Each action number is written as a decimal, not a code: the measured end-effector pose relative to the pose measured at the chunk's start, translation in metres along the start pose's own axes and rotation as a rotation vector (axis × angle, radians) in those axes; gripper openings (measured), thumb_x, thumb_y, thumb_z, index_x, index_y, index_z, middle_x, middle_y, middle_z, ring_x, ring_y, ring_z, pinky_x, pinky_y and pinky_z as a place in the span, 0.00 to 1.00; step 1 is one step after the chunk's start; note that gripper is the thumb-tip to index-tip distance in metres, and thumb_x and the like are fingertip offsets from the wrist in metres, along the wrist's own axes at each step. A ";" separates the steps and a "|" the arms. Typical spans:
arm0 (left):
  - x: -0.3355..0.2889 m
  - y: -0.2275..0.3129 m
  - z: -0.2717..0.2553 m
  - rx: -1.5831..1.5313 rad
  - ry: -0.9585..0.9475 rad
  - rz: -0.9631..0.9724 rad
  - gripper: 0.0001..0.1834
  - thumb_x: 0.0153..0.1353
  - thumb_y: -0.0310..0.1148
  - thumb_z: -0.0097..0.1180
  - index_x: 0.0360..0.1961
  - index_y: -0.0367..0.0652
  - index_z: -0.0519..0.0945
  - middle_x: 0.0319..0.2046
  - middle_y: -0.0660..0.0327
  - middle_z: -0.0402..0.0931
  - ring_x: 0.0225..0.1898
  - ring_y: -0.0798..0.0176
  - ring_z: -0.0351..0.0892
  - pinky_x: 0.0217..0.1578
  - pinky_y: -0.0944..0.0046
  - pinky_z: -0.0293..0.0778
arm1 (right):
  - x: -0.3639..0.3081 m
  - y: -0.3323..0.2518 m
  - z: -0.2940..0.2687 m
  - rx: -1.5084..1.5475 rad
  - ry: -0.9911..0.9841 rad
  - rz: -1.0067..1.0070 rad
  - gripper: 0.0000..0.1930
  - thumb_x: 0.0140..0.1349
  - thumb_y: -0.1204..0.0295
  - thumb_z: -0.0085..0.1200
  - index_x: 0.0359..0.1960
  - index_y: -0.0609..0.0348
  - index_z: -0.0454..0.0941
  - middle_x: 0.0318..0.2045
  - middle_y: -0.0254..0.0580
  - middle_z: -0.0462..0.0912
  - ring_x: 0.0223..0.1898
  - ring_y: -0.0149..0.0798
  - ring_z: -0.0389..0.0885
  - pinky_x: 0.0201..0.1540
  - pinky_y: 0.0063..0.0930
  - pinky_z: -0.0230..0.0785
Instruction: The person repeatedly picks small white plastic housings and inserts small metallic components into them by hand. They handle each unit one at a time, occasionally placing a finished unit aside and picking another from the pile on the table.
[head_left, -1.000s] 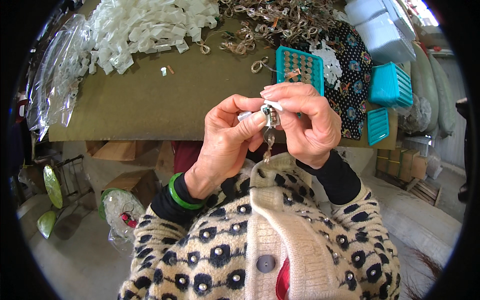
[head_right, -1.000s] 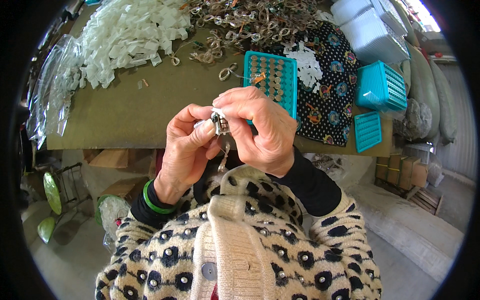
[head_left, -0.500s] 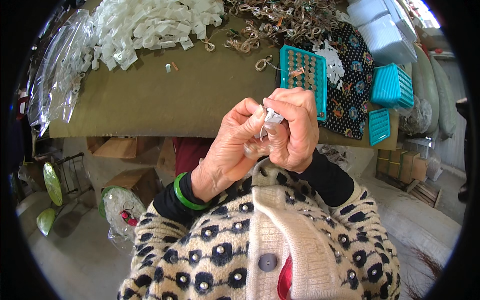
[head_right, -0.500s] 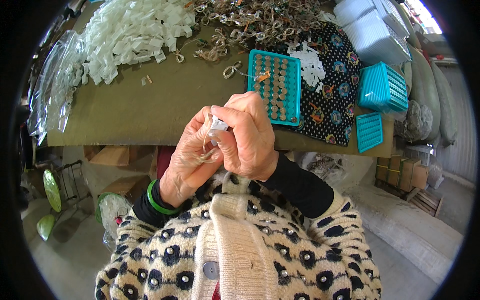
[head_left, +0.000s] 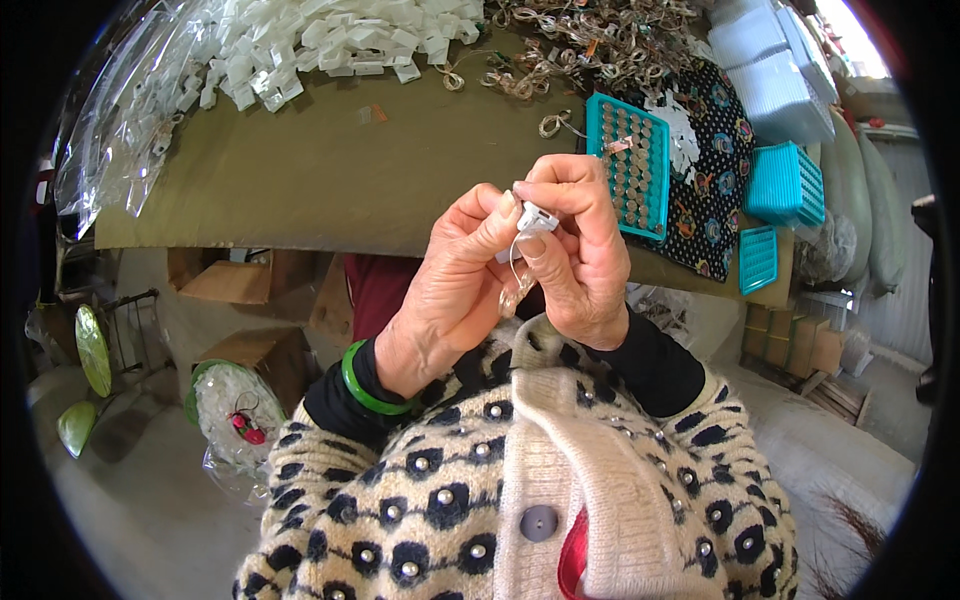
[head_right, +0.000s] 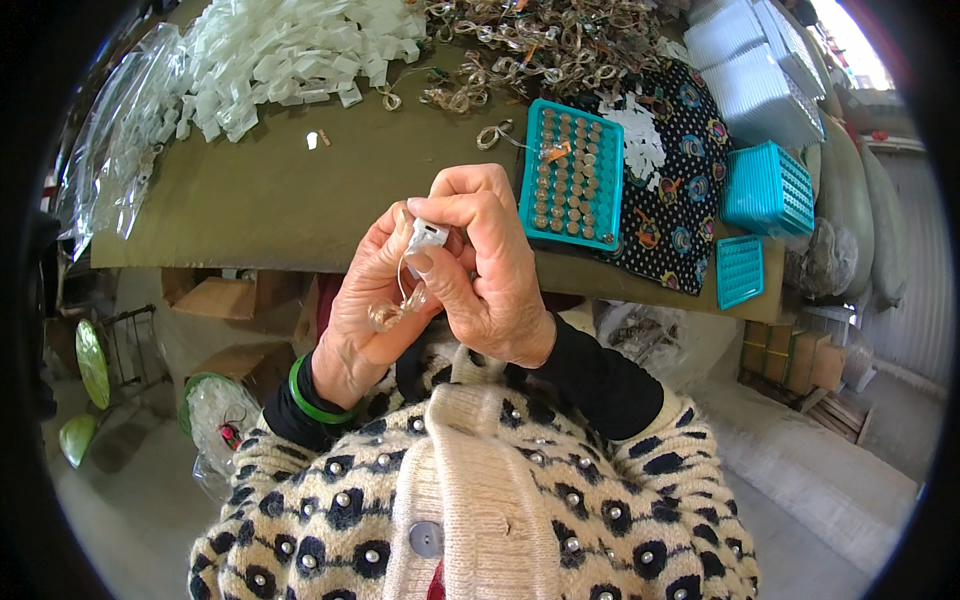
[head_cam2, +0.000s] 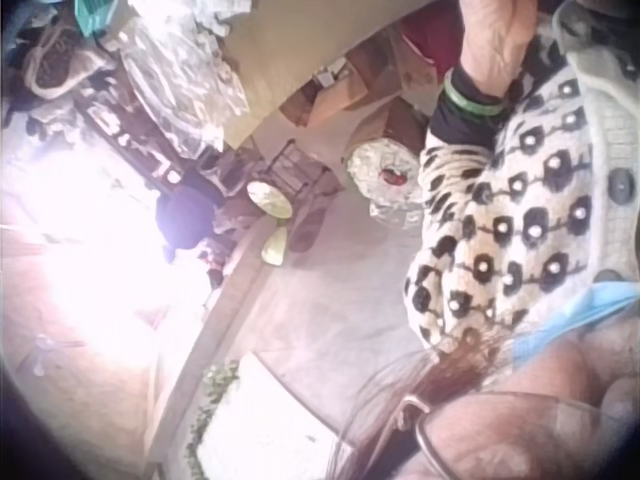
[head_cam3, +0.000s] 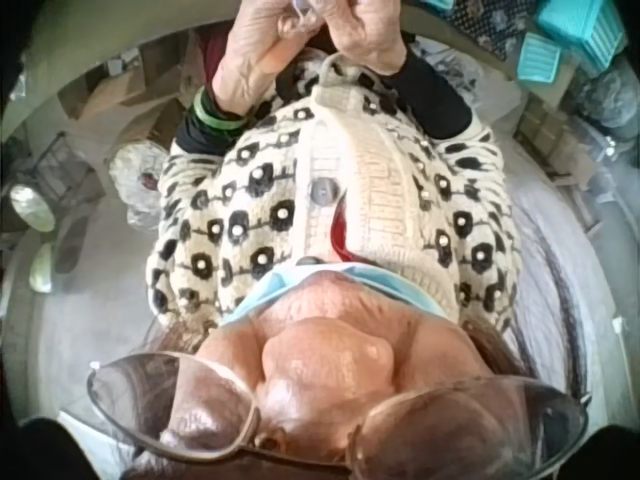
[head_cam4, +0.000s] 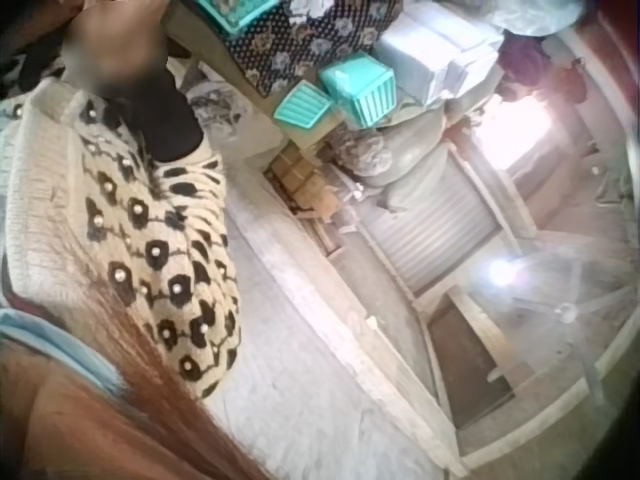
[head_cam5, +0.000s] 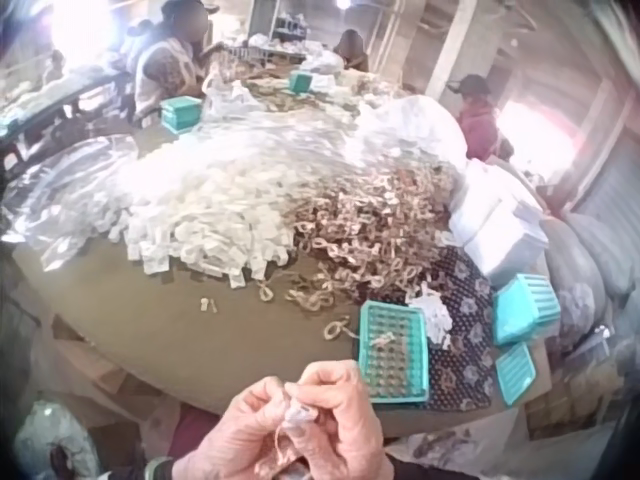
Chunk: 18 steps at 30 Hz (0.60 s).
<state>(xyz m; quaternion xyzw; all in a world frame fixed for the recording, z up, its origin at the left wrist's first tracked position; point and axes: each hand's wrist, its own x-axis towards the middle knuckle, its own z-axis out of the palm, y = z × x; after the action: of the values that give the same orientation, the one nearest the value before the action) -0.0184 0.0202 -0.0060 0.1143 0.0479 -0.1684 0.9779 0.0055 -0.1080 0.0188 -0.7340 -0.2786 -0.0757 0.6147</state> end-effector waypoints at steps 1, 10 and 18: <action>-0.001 0.001 -0.001 0.006 0.004 -0.009 0.08 0.67 0.36 0.60 0.39 0.43 0.76 0.36 0.62 0.77 0.29 0.72 0.75 0.27 0.73 0.74 | 0.001 0.002 0.000 -0.044 -0.026 -0.053 0.12 0.67 0.73 0.56 0.48 0.66 0.73 0.45 0.47 0.70 0.42 0.34 0.71 0.43 0.24 0.67; -0.007 -0.004 -0.004 0.003 0.162 -0.038 0.10 0.67 0.36 0.60 0.30 0.46 0.75 0.27 0.69 0.76 0.25 0.77 0.71 0.23 0.76 0.67 | 0.006 0.018 0.015 -0.313 0.110 -0.401 0.10 0.63 0.76 0.57 0.43 0.69 0.74 0.34 0.50 0.75 0.30 0.45 0.74 0.32 0.33 0.70; -0.011 0.002 -0.011 0.006 0.327 0.045 0.09 0.67 0.35 0.60 0.30 0.46 0.75 0.28 0.69 0.77 0.26 0.76 0.73 0.26 0.76 0.70 | 0.007 0.015 0.029 -0.446 0.038 -0.310 0.12 0.61 0.78 0.58 0.46 0.69 0.76 0.40 0.55 0.79 0.35 0.52 0.80 0.37 0.37 0.75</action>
<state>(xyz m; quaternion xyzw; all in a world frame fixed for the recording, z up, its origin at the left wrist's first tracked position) -0.0287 0.0281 -0.0146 0.1442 0.2032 -0.1257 0.9603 0.0120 -0.0797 0.0026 -0.7982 -0.3527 -0.2420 0.4242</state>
